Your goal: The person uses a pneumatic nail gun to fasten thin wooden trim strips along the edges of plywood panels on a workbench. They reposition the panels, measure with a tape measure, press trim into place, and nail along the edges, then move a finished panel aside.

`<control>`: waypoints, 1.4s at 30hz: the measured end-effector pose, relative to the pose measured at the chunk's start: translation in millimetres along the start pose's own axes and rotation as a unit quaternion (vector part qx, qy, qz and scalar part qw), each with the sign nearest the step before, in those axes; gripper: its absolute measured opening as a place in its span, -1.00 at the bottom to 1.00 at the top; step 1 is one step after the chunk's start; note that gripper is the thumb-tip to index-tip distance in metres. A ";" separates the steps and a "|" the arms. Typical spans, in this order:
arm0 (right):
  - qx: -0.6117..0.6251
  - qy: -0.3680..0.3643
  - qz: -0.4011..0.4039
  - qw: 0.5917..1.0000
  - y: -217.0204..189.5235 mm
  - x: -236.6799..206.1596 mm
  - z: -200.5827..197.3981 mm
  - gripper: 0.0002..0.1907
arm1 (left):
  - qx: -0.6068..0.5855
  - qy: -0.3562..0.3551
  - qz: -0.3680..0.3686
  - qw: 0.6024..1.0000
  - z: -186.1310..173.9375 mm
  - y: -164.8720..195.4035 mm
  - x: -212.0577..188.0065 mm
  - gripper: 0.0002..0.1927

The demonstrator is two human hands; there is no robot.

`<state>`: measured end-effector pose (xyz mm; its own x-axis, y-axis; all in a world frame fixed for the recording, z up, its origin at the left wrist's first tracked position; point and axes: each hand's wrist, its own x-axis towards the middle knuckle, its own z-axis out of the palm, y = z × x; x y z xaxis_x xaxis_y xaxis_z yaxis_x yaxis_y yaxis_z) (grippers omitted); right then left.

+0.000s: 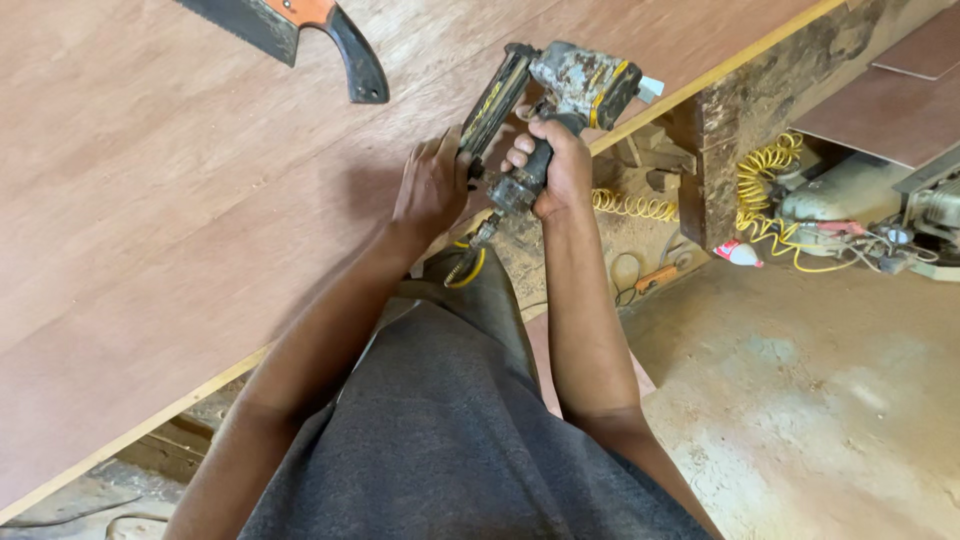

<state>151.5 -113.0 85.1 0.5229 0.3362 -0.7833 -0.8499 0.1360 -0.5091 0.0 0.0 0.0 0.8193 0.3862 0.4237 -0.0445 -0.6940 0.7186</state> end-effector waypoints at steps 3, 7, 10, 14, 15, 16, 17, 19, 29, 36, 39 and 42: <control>0.002 0.002 -0.004 1.000 4.4 1.8 -0.3 -0.75 | -0.033 -0.060 -0.076 0.995 -2.7 -1.5 2.7 -0.66; 0.012 0.009 0.006 1.000 8.3 8.5 1.2 -0.81 | 0.108 0.010 0.087 0.990 -10.8 -6.4 -1.1 -0.79; -0.002 0.030 0.006 1.000 12.3 6.2 7.1 -0.79 | -0.065 -0.063 -0.113 0.989 -7.5 -8.2 1.9 -0.66; -0.002 0.005 0.005 1.000 14.9 -1.8 14.2 -0.76 | -0.063 -0.047 -0.092 0.993 -16.8 -3.5 -5.8 -0.65; -0.010 0.006 0.004 1.000 14.8 -2.7 13.5 -0.75 | -0.056 -0.056 -0.105 0.991 -17.0 -1.5 -6.9 -0.65; -0.020 0.007 0.003 1.000 13.9 -2.8 12.3 -0.74 | -0.049 -0.063 -0.118 0.990 -15.5 1.1 -6.8 -0.64; -0.021 0.006 -0.003 1.000 12.1 -1.3 11.7 -0.74 | -0.040 -0.043 -0.089 0.994 -13.6 1.9 -4.3 -0.66; -0.025 0.005 -0.015 1.000 5.5 3.5 10.4 -0.74 | -0.022 -0.004 -0.030 0.999 -9.2 1.5 4.4 -0.68; 0.003 -0.009 0.008 1.000 -31.3 13.2 -34.8 -0.78 | 0.135 0.020 0.057 0.989 25.4 32.4 22.6 -0.70; -0.004 -0.021 0.002 1.000 -23.5 11.9 -24.0 -0.80 | -0.022 -0.009 -0.037 0.999 28.8 19.1 13.0 -0.70; -0.003 -0.016 -0.001 1.000 -20.3 8.2 -16.4 -0.81 | 0.073 0.003 0.048 0.996 24.2 12.6 7.0 -0.73; 0.001 -0.015 0.003 1.000 -8.0 -1.3 -8.7 -0.83 | 0.033 0.002 0.014 0.999 10.2 9.0 -7.0 -0.67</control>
<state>158.2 -122.6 87.1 0.5162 0.3642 -0.7752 -0.8529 0.1364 -0.5039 -0.3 -15.1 -2.1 0.8156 0.3695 0.4452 -0.0288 -0.7425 0.6692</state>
